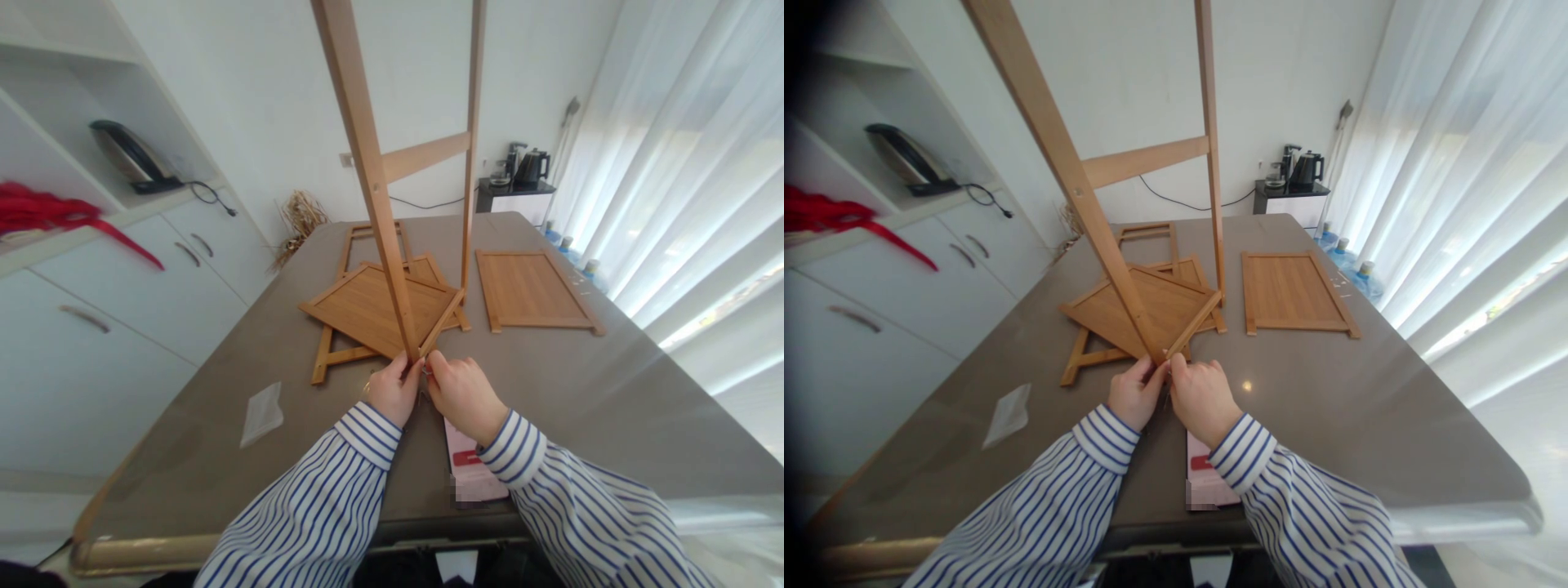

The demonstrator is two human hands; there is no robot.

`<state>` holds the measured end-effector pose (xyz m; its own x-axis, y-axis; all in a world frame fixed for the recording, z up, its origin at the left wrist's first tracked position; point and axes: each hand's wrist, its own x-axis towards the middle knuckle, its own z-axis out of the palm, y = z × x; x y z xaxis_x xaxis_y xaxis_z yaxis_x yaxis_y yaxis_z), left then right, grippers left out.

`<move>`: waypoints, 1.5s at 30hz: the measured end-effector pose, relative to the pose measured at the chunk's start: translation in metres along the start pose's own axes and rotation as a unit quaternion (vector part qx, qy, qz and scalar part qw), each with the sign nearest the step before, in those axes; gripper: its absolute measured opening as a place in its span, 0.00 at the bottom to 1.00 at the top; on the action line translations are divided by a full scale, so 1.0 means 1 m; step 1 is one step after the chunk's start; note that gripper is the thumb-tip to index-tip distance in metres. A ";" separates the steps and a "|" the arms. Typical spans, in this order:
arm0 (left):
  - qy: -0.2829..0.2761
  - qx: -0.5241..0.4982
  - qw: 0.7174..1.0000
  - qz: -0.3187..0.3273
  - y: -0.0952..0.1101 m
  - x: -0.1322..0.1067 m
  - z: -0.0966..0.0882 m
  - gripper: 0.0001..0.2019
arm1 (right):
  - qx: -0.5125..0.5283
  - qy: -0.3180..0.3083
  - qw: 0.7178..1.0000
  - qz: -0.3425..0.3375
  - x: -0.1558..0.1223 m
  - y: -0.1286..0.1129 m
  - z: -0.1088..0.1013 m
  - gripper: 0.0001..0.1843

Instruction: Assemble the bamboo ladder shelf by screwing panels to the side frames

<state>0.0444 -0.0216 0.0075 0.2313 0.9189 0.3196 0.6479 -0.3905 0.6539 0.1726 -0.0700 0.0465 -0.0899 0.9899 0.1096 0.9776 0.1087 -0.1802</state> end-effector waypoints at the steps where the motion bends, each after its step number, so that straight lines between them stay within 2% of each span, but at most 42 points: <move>1: 0.002 0.000 1.000 -0.002 0.001 0.000 0.000 0.13 | 0.000 -0.003 1.000 -0.001 0.000 0.000 0.000 0.09; 9: -0.003 -0.003 1.000 0.002 0.001 0.000 -0.001 0.13 | -0.008 -0.038 0.999 0.021 0.001 -0.004 -0.007 0.10; 14: -0.004 -0.007 1.000 0.000 0.000 0.000 0.000 0.12 | -0.009 -0.036 0.999 0.019 0.001 -0.007 -0.008 0.10; 24: -0.006 -0.013 1.000 0.004 -0.005 0.001 0.002 0.14 | 0.018 -0.002 1.000 -0.018 -0.001 -0.002 0.001 0.08; 31: 0.001 -0.003 1.000 0.001 0.003 0.000 -0.003 0.14 | 0.047 0.004 0.999 0.008 -0.003 -0.001 0.000 0.07; 45: -0.024 0.031 0.999 0.012 0.000 0.002 -0.005 0.16 | -0.014 -0.016 0.999 0.035 -0.002 -0.005 -0.011 0.12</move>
<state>0.0414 -0.0202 0.0119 0.2805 0.9114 0.3011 0.6849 -0.4098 0.6025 0.1699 -0.0741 0.0583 -0.0273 0.9975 0.0657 0.9865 0.0375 -0.1594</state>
